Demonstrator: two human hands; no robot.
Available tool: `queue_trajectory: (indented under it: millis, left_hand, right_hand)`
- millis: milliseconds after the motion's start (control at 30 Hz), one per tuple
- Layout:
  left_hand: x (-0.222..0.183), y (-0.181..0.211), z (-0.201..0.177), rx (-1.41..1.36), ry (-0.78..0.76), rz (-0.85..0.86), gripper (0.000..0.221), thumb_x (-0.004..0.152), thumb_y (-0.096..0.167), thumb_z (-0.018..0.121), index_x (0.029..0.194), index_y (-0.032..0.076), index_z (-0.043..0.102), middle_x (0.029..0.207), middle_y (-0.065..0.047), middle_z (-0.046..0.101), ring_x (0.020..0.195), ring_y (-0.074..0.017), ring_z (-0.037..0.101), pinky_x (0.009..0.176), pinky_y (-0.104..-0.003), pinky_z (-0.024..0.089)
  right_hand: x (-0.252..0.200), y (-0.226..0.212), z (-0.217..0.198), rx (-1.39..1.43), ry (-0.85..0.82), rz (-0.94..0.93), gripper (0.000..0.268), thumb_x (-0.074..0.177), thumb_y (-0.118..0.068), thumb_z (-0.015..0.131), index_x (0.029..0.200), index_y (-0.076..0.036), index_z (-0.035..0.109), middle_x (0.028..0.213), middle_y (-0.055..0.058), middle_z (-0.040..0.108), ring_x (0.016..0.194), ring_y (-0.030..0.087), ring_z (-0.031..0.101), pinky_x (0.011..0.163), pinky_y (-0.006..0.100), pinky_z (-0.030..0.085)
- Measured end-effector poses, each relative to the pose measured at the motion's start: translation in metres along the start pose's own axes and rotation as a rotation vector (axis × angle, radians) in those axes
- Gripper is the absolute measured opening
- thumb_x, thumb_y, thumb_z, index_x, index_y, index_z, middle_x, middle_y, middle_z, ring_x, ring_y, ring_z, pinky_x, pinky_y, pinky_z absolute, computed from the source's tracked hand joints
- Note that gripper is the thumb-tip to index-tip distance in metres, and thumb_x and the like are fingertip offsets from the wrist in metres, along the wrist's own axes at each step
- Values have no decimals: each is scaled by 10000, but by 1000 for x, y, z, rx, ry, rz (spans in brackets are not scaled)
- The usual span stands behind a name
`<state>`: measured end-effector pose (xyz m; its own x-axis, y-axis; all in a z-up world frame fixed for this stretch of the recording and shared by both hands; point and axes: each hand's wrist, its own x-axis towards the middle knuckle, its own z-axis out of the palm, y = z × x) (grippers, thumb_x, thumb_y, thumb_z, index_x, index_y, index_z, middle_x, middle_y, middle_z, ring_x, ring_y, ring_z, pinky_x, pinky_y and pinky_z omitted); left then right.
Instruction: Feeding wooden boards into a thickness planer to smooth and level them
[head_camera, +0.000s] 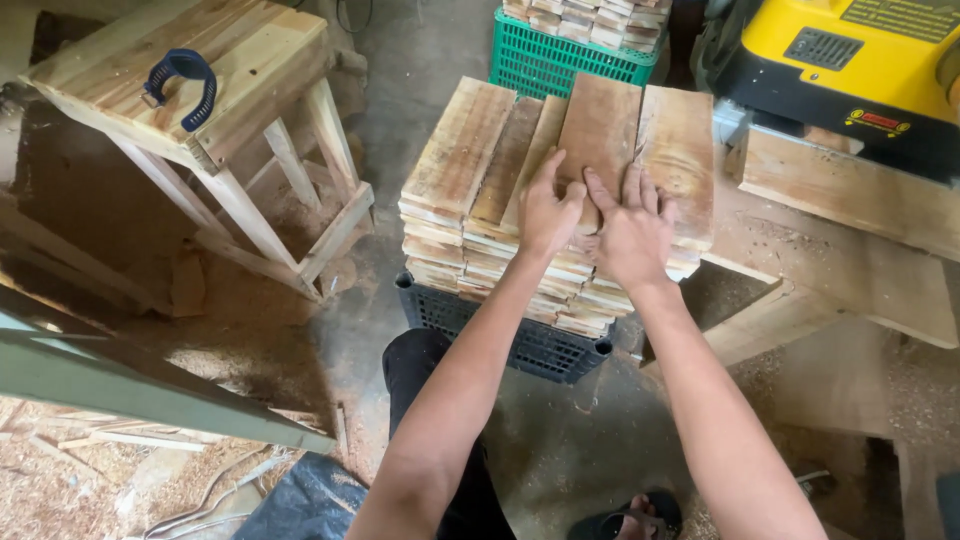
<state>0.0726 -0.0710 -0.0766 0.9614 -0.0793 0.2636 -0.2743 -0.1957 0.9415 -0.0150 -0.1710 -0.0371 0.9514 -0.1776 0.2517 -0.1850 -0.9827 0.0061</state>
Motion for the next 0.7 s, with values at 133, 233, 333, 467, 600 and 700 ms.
queue_trajectory:
  millis: [133, 233, 333, 467, 600, 700]
  left_hand:
    - [13, -7, 11, 21, 26, 37, 614, 822, 349, 608, 1418, 204, 612, 1490, -95, 591, 1366, -323, 563, 1180, -465, 438]
    - [16, -6, 15, 92, 44, 54, 609, 816, 358, 615, 1403, 198, 623, 1479, -76, 600, 1347, -298, 583, 1165, -464, 453]
    - [16, -8, 17, 136, 50, 62, 603, 827, 363, 598, 1405, 193, 619, 1479, -73, 601, 1343, -295, 587, 1157, -473, 456]
    - [8, -10, 23, 466, 198, 242, 497, 884, 402, 578, 1331, 197, 647, 1501, -68, 574, 1400, -301, 520, 1141, -537, 384]
    - [-24, 43, 19, 720, 278, 665, 325, 896, 238, 650, 1193, 122, 716, 1495, -119, 556, 1471, -317, 397, 1144, -593, 298]
    - [-35, 53, 64, 559, 252, 759, 264, 930, 232, 629, 1130, 88, 723, 1417, -119, 601, 1431, -314, 451, 1126, -610, 351]
  right_hand:
    - [15, 12, 13, -74, 5, 7, 867, 783, -460, 658, 1595, -423, 357, 1627, 210, 374, 1494, 344, 332, 1100, 504, 240]
    - [21, 18, 15, -94, -12, 17, 891, 760, -499, 673, 1590, -448, 356, 1636, 176, 373, 1454, 324, 341, 1060, 504, 247]
    - [17, 13, 7, -99, -25, 30, 831, 807, -431, 633, 1587, -454, 347, 1637, 156, 356, 1412, 333, 361, 1032, 495, 263]
    - [8, 18, 5, -44, -12, -31, 852, 772, -565, 631, 1574, -390, 403, 1652, 172, 332, 1419, 351, 371, 1025, 485, 270]
    - [-14, 37, -13, 175, 43, -154, 581, 796, -463, 704, 1320, -214, 678, 1616, 138, 454, 1468, 306, 438, 1084, 416, 302]
    - [-18, 83, 6, 324, 151, -114, 455, 824, -366, 751, 1244, -196, 713, 1478, 35, 604, 1406, 203, 517, 1213, 410, 258]
